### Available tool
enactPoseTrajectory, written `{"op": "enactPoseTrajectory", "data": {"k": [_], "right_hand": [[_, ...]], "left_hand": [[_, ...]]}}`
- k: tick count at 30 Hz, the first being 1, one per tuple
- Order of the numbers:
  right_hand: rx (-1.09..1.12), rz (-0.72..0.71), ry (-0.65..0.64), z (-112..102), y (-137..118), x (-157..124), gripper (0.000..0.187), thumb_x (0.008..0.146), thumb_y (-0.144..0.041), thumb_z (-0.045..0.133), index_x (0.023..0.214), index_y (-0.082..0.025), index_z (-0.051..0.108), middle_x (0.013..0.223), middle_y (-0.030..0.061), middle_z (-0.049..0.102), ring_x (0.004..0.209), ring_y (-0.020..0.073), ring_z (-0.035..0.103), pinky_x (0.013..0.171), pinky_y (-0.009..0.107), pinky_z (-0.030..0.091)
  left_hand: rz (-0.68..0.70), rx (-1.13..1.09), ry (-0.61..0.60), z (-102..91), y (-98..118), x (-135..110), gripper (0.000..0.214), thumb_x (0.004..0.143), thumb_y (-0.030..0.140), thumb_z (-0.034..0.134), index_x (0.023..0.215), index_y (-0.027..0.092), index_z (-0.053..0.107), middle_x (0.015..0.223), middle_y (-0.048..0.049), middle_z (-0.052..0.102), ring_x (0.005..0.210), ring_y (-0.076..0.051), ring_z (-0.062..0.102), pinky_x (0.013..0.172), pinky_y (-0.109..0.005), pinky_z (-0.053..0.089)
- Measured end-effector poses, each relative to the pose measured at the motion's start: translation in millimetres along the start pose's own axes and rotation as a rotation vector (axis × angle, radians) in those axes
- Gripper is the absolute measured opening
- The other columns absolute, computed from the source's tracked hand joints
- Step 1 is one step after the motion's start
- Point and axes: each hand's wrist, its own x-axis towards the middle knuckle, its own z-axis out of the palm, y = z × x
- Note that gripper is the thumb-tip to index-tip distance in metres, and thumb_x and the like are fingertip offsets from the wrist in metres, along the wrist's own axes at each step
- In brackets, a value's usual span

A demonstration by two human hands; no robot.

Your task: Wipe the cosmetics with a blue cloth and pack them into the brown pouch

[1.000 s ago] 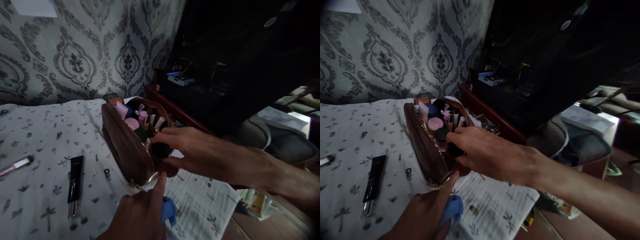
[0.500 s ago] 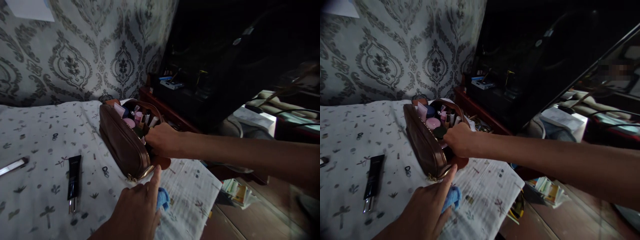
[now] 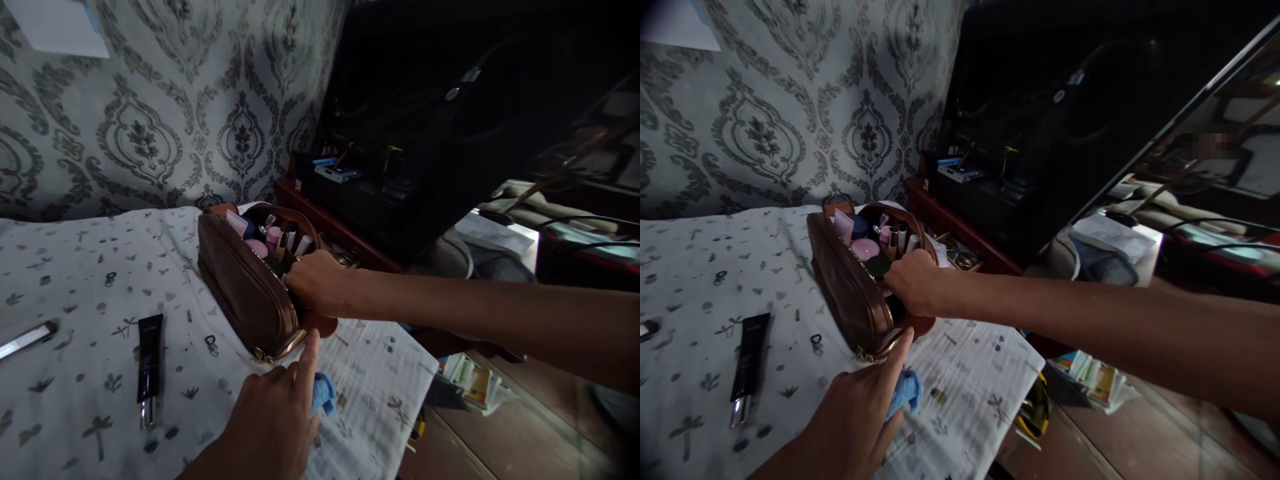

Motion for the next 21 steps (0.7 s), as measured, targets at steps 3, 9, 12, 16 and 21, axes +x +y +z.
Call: {"op": "enactPoseTrajectory", "data": {"k": [3, 9, 12, 16, 21], "right_hand": [[-0.129, -0.074, -0.205, -20.4, 3.7, -7.9, 0.021, 0.066, -0.005, 0.076, 0.054, -0.016, 0.064, 0.061, 0.0062, 0.07, 0.062, 0.0223, 0.068, 0.054, 0.027, 0.043], [0.036, -0.098, 0.141, -52.4, 20.9, -56.4, 0.025, 0.096, -0.019, 0.053, 0.079, -0.017, 0.071, 0.074, 0.0025, 0.071, 0.065, 0.0127, 0.064, 0.057, 0.022, 0.041], [0.281, -0.11, 0.36, -39.0, 29.3, -83.9, 0.023, 0.099, -0.023, 0.054, 0.087, -0.016, 0.071, 0.074, 0.0021, 0.072, 0.062, 0.011, 0.064, 0.058, 0.021, 0.045], [0.477, -0.165, 0.455, 2.8, 36.5, -108.7, 0.015, 0.099, -0.02, 0.055, 0.096, -0.018, 0.069, 0.079, 0.0019, 0.074, 0.068, 0.0115, 0.069, 0.064, 0.02, 0.051], [0.608, -0.213, 0.399, 48.1, 42.9, -117.6, 0.03, 0.104, -0.024, 0.046, 0.132, -0.018, 0.056, 0.086, 0.0041, 0.074, 0.074, 0.0126, 0.071, 0.066, 0.022, 0.054]], "left_hand": [[0.03, 0.032, -0.001, 2.6, -3.7, 0.7, 0.096, 0.081, 0.018, 0.055, 0.16, 0.019, 0.001, 0.13, -0.0208, 0.066, 0.106, -0.033, 0.069, 0.087, -0.049, 0.058], [0.126, 0.172, 0.115, 17.6, -21.2, 0.6, 0.105, 0.078, 0.013, 0.054, 0.158, 0.022, -0.014, 0.13, -0.0174, 0.067, 0.098, -0.028, 0.073, 0.072, -0.038, 0.063], [0.191, 0.201, 0.204, 19.7, -28.9, -2.1, 0.105, 0.079, 0.013, 0.053, 0.157, 0.024, -0.016, 0.127, -0.0143, 0.069, 0.095, -0.026, 0.074, 0.069, -0.034, 0.064], [0.284, 0.182, 0.264, 13.6, -32.2, -4.1, 0.102, 0.079, 0.011, 0.053, 0.159, 0.022, -0.011, 0.137, -0.014, 0.064, 0.105, -0.024, 0.072, 0.078, -0.033, 0.065], [0.349, 0.202, 0.283, 7.3, -34.8, -0.4, 0.091, 0.085, 0.012, 0.049, 0.16, 0.017, -0.003, 0.142, -0.0139, 0.059, 0.114, -0.021, 0.069, 0.083, -0.026, 0.063]]}}
